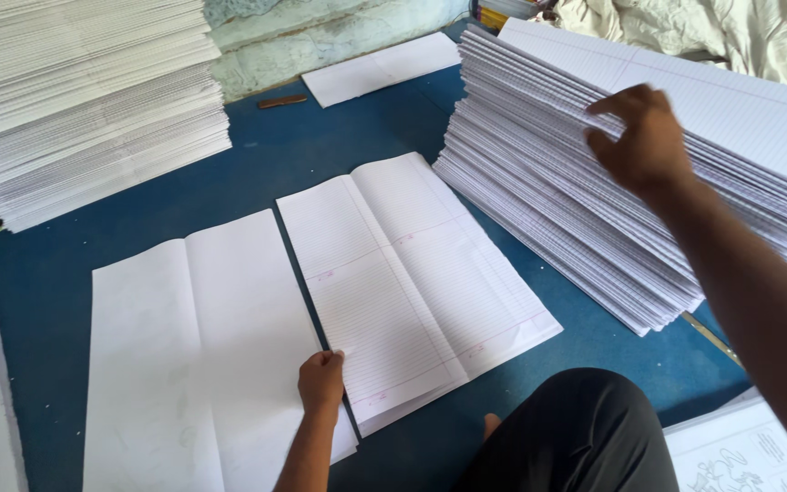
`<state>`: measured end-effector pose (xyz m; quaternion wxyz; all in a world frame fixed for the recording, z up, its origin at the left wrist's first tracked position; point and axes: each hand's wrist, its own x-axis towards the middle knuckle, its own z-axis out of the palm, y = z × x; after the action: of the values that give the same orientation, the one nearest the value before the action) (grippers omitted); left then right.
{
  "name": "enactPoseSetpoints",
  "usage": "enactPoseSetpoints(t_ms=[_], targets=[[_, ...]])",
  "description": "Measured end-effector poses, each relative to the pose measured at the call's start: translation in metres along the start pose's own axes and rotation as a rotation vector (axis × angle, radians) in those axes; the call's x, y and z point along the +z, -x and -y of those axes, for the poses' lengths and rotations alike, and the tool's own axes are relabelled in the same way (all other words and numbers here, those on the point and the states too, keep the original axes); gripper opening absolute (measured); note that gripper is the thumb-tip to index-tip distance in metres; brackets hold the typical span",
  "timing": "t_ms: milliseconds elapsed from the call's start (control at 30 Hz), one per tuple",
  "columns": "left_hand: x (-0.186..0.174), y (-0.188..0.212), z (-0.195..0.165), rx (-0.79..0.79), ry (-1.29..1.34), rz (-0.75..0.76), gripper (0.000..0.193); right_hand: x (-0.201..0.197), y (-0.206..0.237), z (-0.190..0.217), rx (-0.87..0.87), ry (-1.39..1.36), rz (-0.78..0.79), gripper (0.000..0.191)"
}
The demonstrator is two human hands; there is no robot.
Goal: The person sits on the floor and repeatedly inserts printed pages into lined notebook covers. They open a cover, place a printed sheet inside, and then set the assembled unit aside. This process is repeated multiple times with stacks of covers and printed pages nearby.
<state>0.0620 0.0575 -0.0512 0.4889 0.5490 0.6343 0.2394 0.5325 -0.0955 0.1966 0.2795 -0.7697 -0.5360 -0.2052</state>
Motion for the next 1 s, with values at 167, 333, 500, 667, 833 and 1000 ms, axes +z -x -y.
enactPoseSetpoints(t_ms=[167, 333, 500, 667, 833, 1000], targets=[[-0.001, -0.001, 0.001, 0.009, -0.001, -0.002, 0.027, -0.019, 0.001, -0.051, 0.097, 0.238, 0.008, 0.060], [-0.004, 0.002, -0.001, -0.030, 0.030, 0.019, 0.027, -0.024, 0.009, -0.091, 0.262, 0.293, 0.239, 0.076], [-0.006, 0.005, -0.007, -0.035, 0.019, 0.015, 0.027, -0.023, 0.014, -0.096, 0.578, 0.181, 0.420, 0.048], [-0.007, 0.007, -0.009, -0.059, 0.015, 0.022, 0.027, -0.030, 0.015, -0.094, 0.587, 0.094, 0.347, 0.039], [-0.008, 0.007, -0.006, -0.037, 0.037, 0.040, 0.027, -0.034, 0.011, -0.099, 0.552, 0.142, 0.314, 0.037], [-0.008, 0.005, -0.005, -0.007, 0.036, 0.025, 0.026, -0.027, 0.010, -0.104, 0.404, 0.305, 0.295, 0.033]])
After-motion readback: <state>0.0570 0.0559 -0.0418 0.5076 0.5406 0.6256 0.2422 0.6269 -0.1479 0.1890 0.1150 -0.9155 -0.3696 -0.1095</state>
